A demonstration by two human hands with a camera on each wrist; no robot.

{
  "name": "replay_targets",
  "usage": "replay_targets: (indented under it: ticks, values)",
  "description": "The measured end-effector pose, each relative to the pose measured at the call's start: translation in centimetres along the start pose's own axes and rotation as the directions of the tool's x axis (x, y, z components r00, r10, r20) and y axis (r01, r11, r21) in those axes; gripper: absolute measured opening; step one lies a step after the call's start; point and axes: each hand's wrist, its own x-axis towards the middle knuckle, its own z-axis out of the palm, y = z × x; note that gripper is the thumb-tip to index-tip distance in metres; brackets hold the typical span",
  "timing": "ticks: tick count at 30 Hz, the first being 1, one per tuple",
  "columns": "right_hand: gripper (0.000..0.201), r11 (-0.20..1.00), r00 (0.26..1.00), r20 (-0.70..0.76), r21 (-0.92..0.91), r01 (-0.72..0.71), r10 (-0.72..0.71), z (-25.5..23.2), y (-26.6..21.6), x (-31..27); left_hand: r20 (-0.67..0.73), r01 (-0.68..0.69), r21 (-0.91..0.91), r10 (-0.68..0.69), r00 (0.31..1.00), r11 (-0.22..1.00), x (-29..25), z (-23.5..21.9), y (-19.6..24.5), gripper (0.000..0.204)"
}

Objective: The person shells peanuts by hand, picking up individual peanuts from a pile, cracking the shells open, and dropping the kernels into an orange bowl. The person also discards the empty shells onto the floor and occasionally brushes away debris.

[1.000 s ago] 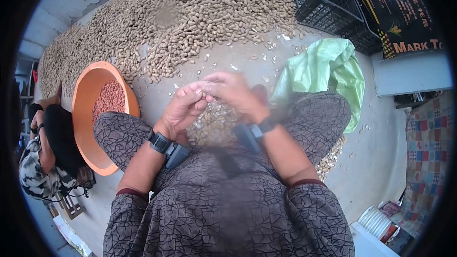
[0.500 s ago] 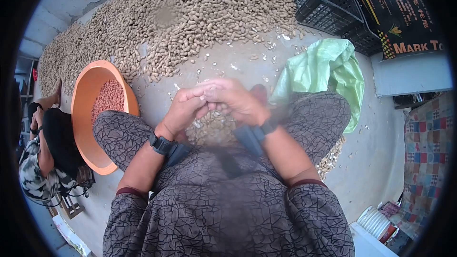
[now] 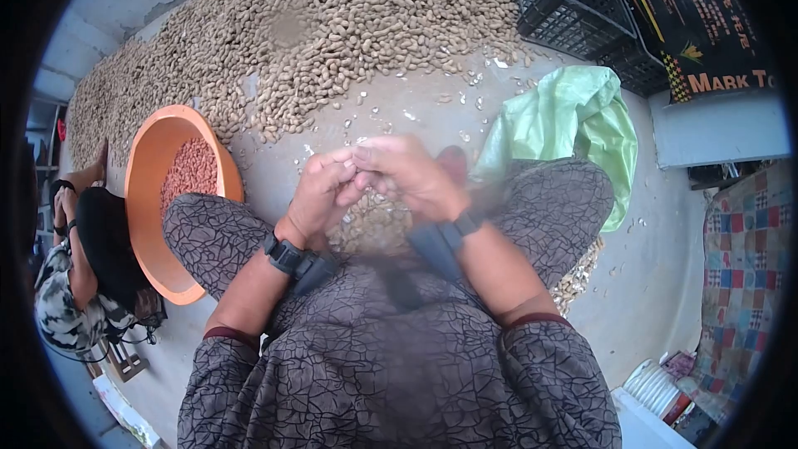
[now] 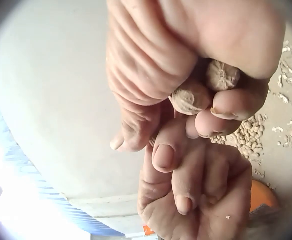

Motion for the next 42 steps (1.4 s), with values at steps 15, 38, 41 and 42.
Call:
replay_targets:
  ticks: [15, 38, 41, 42]
  values:
    - [0.020, 0.995, 0.995, 0.028, -0.025, 0.097, -0.096, 0.9, -1.1, -0.4, 0.111, -0.294, 0.089, 0.284, 0.952, 0.952, -0.1, 1.0, 0.8, 0.030]
    - [0.021, 0.994, 0.984, -0.145, 0.001, 0.109, -0.107, 0.2, -0.4, 0.4, -0.262, -0.040, -0.017, 0.034, 0.964, 0.999, 0.6, 0.4, 0.3, 0.025]
    - [0.018, 0.995, 0.982, -0.164, -0.048, 0.086, -0.093, 0.6, -0.7, 0.3, -0.296, -0.131, -0.002, 0.125, 0.947, 0.991, 0.9, 0.8, -0.4, 0.021]
    - [0.016, 0.994, 0.983, -0.161, -0.078, 0.070, -0.082, 0.7, -0.7, 0.2, -0.295, -0.131, -0.002, 0.124, 0.947, 0.991, 0.9, 0.7, -0.5, 0.021]
